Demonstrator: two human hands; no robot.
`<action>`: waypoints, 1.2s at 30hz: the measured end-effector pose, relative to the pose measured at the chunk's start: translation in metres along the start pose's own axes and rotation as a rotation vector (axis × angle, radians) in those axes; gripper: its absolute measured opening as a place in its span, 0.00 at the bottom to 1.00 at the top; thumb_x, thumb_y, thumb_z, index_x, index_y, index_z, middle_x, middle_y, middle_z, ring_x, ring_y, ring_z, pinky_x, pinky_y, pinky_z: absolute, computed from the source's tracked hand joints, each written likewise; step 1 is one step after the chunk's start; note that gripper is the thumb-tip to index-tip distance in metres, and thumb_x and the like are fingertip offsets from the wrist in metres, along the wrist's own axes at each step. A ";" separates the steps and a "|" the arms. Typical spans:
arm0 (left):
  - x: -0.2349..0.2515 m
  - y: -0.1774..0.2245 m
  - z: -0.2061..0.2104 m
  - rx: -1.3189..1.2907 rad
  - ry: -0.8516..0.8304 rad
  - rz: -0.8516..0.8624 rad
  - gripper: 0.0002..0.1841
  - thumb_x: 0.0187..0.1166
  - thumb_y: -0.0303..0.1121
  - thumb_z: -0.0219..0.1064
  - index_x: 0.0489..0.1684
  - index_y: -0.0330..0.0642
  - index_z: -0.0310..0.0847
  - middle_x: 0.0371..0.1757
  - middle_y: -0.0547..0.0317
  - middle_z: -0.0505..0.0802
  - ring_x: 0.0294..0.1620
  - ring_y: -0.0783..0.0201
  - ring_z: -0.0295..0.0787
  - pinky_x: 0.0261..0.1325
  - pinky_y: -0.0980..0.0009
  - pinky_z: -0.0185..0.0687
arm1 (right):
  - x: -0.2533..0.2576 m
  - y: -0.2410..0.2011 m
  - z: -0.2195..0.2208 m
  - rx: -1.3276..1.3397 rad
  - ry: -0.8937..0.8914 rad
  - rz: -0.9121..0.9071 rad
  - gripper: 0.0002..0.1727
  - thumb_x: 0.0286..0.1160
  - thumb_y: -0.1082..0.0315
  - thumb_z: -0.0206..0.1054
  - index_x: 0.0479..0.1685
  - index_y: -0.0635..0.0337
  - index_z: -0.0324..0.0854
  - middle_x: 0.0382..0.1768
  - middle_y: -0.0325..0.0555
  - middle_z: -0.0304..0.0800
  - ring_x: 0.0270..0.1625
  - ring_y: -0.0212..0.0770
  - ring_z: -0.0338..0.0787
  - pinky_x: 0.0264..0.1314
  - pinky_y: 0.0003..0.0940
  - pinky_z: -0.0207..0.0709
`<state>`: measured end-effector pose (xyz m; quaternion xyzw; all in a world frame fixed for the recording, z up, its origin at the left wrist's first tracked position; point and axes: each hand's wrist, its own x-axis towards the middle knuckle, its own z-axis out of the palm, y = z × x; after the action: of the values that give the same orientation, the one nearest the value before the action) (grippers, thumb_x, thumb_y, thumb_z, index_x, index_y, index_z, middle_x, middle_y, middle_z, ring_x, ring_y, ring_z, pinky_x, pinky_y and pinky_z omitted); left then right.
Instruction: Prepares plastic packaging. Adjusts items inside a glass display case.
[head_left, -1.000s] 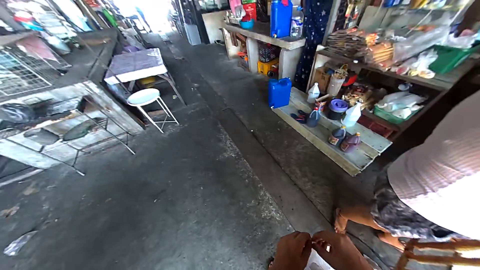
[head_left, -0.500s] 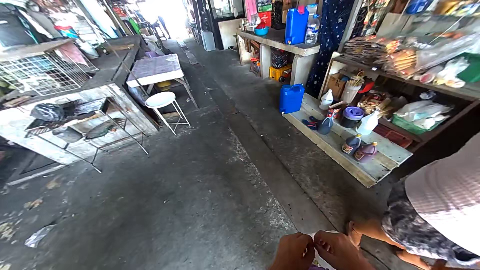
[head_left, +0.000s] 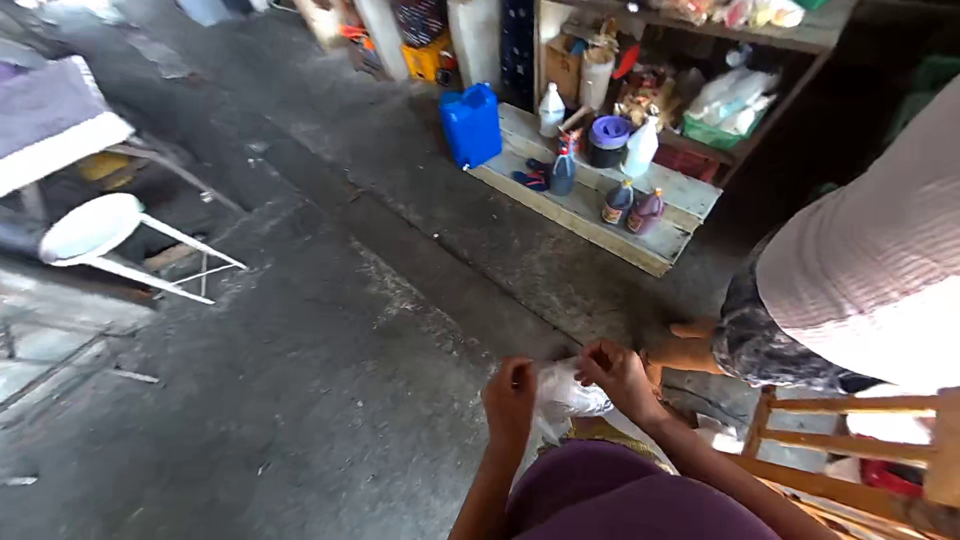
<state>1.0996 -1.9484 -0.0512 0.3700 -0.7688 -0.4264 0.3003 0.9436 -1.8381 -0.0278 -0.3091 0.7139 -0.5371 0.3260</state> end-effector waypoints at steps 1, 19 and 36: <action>0.023 -0.004 0.010 -0.105 0.026 -0.076 0.10 0.81 0.25 0.63 0.49 0.25 0.85 0.33 0.51 0.94 0.31 0.66 0.93 0.38 0.67 0.92 | 0.023 0.004 -0.009 0.145 0.022 0.057 0.08 0.83 0.73 0.61 0.50 0.71 0.78 0.39 0.49 0.95 0.37 0.40 0.97 0.41 0.36 0.93; 0.330 0.000 0.180 -0.901 0.153 -1.092 0.16 0.94 0.38 0.43 0.36 0.45 0.71 0.23 0.63 0.86 0.22 0.69 0.86 0.29 0.72 0.87 | 0.283 0.031 -0.197 1.021 0.532 0.470 0.21 0.95 0.60 0.40 0.51 0.62 0.78 0.38 0.47 0.93 0.39 0.39 0.93 0.45 0.36 0.89; 0.599 0.037 0.367 -0.074 -0.773 0.146 0.54 0.72 0.62 0.68 0.88 0.24 0.54 0.88 0.25 0.63 0.91 0.35 0.55 0.90 0.42 0.55 | 0.454 -0.029 -0.311 1.034 0.565 0.079 0.15 0.92 0.60 0.42 0.50 0.53 0.75 0.41 0.43 0.94 0.45 0.39 0.95 0.49 0.38 0.90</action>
<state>0.4759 -2.2704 -0.0987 0.1157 -0.8335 -0.5394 0.0315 0.4270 -2.0284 0.0051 0.0719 0.4294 -0.8644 0.2514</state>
